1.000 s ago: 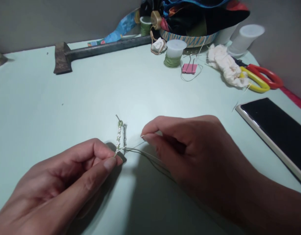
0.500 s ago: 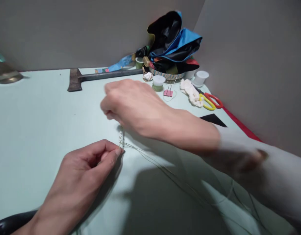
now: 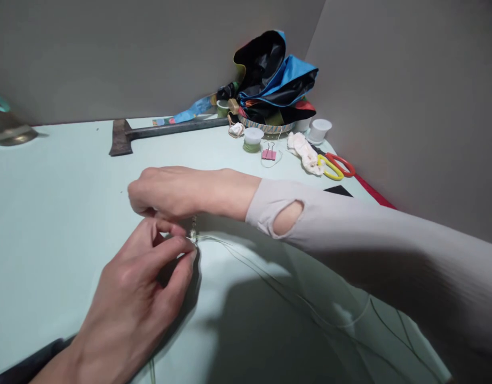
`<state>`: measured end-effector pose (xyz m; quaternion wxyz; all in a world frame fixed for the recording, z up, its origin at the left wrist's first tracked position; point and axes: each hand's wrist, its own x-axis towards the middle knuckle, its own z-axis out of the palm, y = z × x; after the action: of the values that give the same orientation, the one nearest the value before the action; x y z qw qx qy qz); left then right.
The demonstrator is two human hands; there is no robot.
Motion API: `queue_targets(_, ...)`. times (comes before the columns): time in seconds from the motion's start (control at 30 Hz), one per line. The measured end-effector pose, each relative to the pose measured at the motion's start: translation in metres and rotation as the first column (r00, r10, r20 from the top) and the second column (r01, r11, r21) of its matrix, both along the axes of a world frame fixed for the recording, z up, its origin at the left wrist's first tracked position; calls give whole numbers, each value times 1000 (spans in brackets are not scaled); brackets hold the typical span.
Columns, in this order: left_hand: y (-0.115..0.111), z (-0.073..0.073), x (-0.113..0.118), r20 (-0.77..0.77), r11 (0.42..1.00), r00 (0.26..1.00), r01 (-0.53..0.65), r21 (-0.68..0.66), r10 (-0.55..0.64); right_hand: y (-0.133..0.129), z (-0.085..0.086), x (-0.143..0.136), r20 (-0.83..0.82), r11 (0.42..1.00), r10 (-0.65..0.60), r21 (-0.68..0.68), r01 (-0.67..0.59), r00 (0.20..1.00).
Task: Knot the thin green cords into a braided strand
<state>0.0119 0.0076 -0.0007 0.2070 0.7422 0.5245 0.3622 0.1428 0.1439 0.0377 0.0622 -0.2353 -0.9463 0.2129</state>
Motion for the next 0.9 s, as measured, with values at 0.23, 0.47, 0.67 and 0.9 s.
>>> queue_targets(0.23, -3, 4, -1, -2, 995, 998, -64, -74, 64, -4, -9, 10, -71, 978, -56, 195, 69, 996)
queue_targets(0.47, -5, 2, -2, 108, 942, 981, -118, -313, 159, -77, -8, 65, -126, 879, -477, -56, 474, 870)
queue_targets(0.67, 1, 2, -5, 275, 870, 936, -62, -489, 221, -91, -38, 70, -37, 767, -556, -406, 496, 830)
queue_targets(0.9, 2, -13, -20, 285, 791, 917, -52, -609, 279, -96, -45, 72, -149, 803, -551, -363, 473, 821)
